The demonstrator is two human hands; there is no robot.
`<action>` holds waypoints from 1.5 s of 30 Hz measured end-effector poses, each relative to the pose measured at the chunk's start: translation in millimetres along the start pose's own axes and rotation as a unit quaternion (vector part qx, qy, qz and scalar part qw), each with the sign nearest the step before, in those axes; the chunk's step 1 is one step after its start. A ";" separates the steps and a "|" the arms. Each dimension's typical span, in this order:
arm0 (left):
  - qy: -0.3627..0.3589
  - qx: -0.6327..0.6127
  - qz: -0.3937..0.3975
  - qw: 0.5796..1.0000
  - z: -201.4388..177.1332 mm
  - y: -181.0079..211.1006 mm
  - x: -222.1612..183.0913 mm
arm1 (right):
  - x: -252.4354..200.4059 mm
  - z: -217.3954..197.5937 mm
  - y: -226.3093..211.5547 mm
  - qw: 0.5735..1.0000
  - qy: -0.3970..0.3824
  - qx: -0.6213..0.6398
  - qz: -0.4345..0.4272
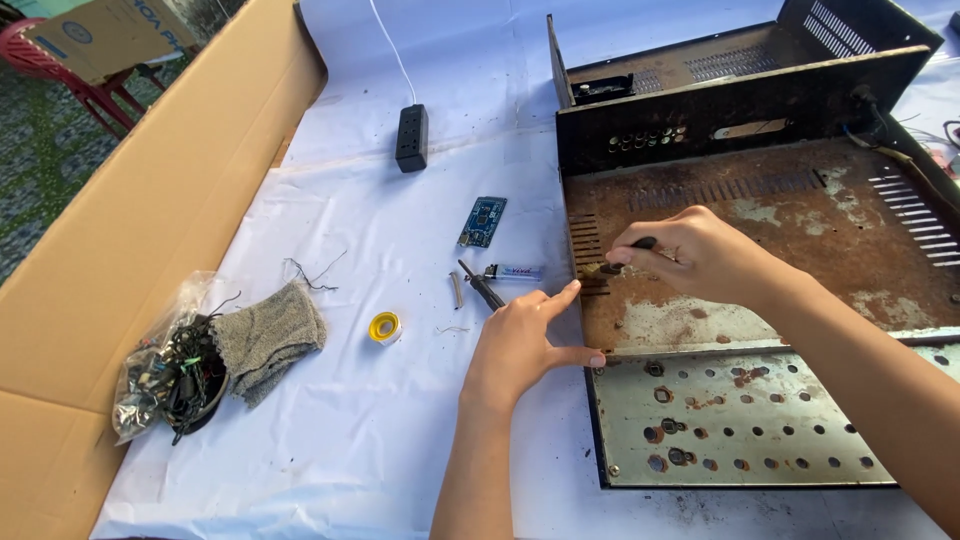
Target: Cleaning the interior of an electronic device with a brush and then removing the front panel from the chassis.
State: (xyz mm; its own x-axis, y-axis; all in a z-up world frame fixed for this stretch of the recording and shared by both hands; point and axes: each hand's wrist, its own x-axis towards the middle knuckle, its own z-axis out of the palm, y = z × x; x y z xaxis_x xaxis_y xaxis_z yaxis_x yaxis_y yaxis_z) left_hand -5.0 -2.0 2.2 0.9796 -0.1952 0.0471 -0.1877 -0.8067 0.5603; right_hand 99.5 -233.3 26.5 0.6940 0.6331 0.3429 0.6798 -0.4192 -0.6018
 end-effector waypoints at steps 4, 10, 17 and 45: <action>-0.007 -0.003 -0.006 1.000 -0.6 2.5 -1.6 | -3.9 -13.7 -23.4 0.999 0.028 0.023 0.021; -0.005 0.005 -0.010 1.000 -0.5 1.2 -1.5 | 20.9 -17.5 1.8 0.999 0.037 0.020 0.031; -0.013 0.009 -0.015 1.000 -1.6 0.3 -0.1 | 50.1 -17.2 -1.4 0.998 0.052 0.018 0.029; 0.014 0.014 0.009 1.000 0.1 2.5 -1.4 | 33.0 -33.4 -45.0 0.992 -0.065 0.019 0.104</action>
State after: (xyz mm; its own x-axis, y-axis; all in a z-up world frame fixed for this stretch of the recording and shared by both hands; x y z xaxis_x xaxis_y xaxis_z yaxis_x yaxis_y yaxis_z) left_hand -6.9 -3.8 3.4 0.9776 -0.1942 0.0808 -0.2069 -0.8187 0.5356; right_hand 99.7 -215.3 89.0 0.7796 0.6159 0.1136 0.5141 -0.5257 -0.6777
